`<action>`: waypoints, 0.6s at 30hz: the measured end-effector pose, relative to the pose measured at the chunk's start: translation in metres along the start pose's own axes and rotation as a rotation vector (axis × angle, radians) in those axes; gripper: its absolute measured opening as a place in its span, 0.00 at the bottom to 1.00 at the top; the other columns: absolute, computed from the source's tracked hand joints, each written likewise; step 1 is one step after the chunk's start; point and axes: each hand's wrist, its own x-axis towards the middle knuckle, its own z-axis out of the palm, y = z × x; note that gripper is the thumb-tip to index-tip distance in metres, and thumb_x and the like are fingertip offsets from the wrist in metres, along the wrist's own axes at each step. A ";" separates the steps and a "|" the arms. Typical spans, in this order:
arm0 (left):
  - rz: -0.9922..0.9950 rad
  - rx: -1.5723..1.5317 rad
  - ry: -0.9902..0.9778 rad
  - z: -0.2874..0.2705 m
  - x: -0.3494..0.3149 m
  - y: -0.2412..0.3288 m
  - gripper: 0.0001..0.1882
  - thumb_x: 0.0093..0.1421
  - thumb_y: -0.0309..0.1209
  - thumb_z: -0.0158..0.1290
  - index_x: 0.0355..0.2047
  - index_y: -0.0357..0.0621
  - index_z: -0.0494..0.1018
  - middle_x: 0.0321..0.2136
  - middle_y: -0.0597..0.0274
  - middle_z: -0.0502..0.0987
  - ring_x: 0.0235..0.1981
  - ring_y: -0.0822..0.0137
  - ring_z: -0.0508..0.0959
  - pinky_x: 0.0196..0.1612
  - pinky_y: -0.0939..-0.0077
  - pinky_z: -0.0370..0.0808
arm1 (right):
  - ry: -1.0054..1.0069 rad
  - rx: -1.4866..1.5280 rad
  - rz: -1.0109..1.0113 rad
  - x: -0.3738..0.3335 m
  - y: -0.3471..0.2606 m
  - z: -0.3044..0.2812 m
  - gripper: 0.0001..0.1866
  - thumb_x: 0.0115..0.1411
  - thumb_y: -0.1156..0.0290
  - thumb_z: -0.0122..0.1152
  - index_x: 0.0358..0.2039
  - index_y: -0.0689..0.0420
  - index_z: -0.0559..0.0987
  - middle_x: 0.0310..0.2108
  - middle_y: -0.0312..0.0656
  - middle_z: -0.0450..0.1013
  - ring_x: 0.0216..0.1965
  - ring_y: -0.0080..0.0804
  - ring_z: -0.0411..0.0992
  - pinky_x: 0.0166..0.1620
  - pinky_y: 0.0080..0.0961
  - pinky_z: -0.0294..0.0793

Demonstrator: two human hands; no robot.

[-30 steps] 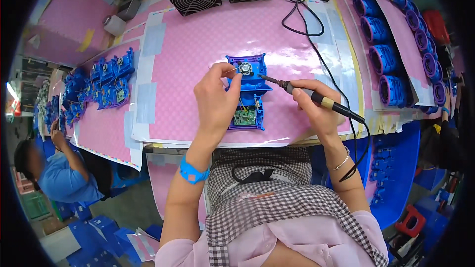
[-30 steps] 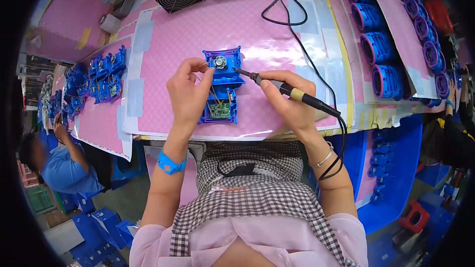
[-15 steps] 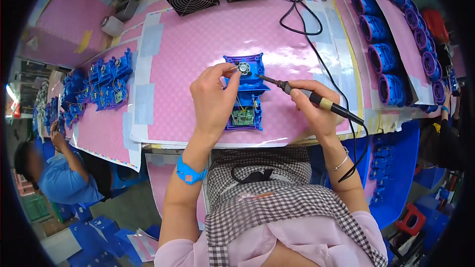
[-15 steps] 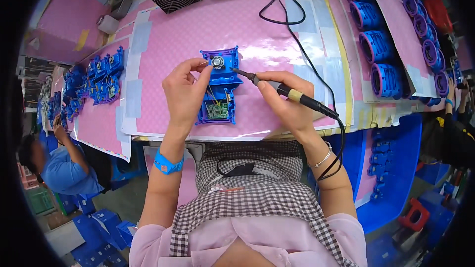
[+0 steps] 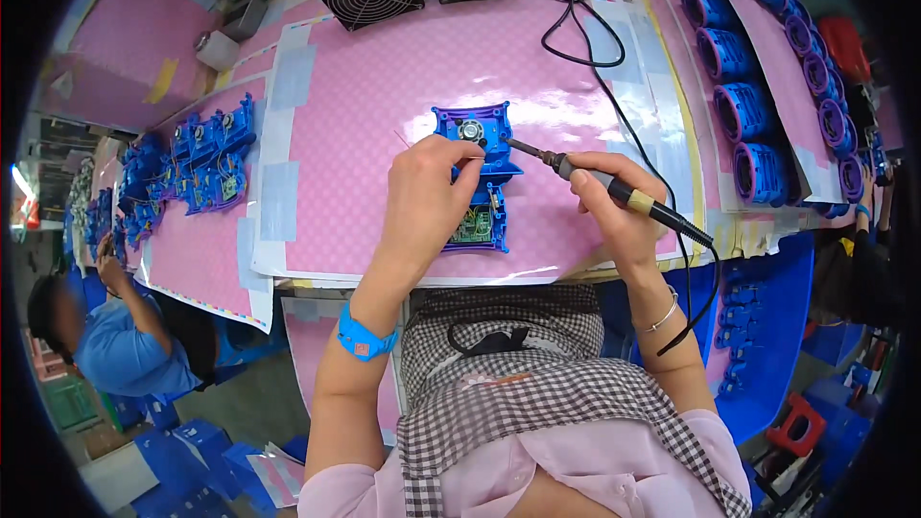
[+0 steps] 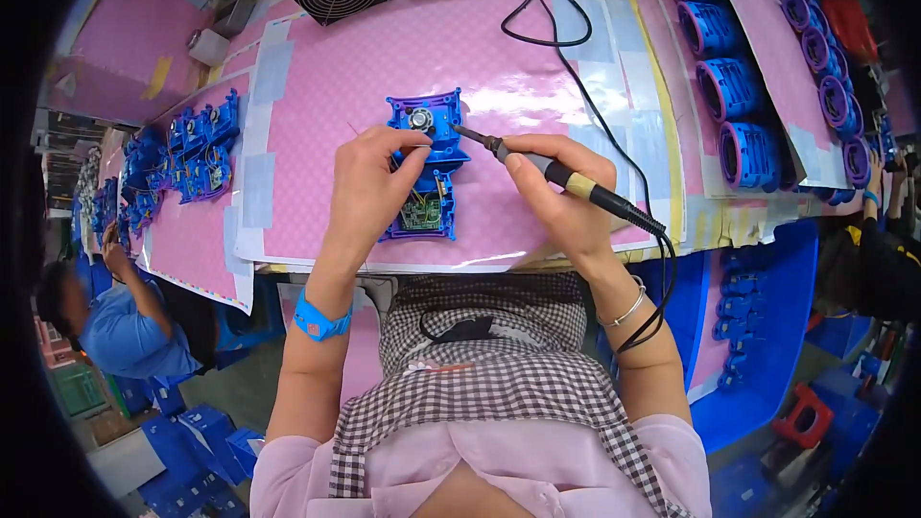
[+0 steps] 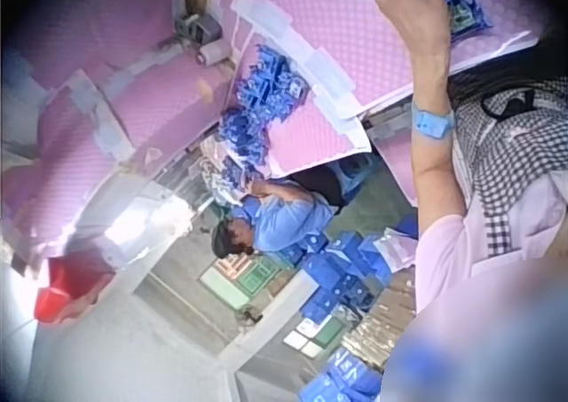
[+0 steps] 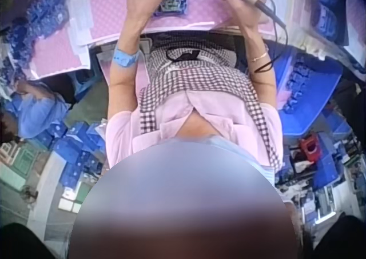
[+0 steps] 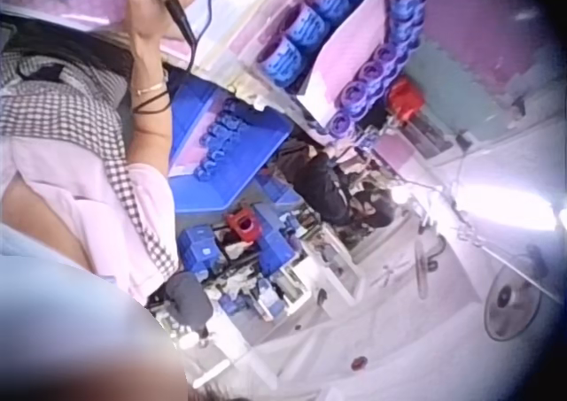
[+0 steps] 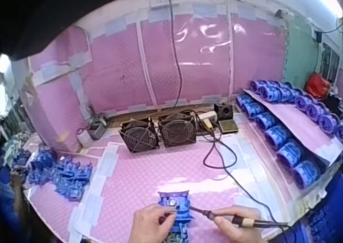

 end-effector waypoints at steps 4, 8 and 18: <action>0.002 0.121 -0.078 0.002 0.003 0.000 0.06 0.51 0.26 0.58 0.30 0.39 0.80 0.25 0.52 0.78 0.27 0.55 0.78 0.31 0.64 0.74 | 0.014 0.005 -0.018 0.000 0.000 -0.001 0.10 0.56 0.78 0.61 0.38 0.65 0.80 0.25 0.40 0.76 0.22 0.19 0.71 0.26 0.13 0.70; -0.020 0.123 -0.083 0.003 0.005 -0.001 0.06 0.51 0.26 0.58 0.30 0.39 0.80 0.25 0.52 0.78 0.27 0.54 0.78 0.32 0.63 0.74 | 0.013 0.008 -0.010 0.000 -0.001 -0.003 0.09 0.56 0.78 0.61 0.38 0.65 0.80 0.26 0.40 0.76 0.22 0.19 0.71 0.26 0.13 0.70; 0.005 0.157 -0.084 0.005 0.005 -0.002 0.07 0.52 0.27 0.59 0.32 0.40 0.81 0.26 0.54 0.78 0.23 0.63 0.77 0.26 0.71 0.72 | 0.036 0.009 -0.029 -0.001 -0.003 -0.003 0.09 0.55 0.78 0.62 0.38 0.65 0.80 0.26 0.40 0.76 0.22 0.19 0.71 0.26 0.14 0.70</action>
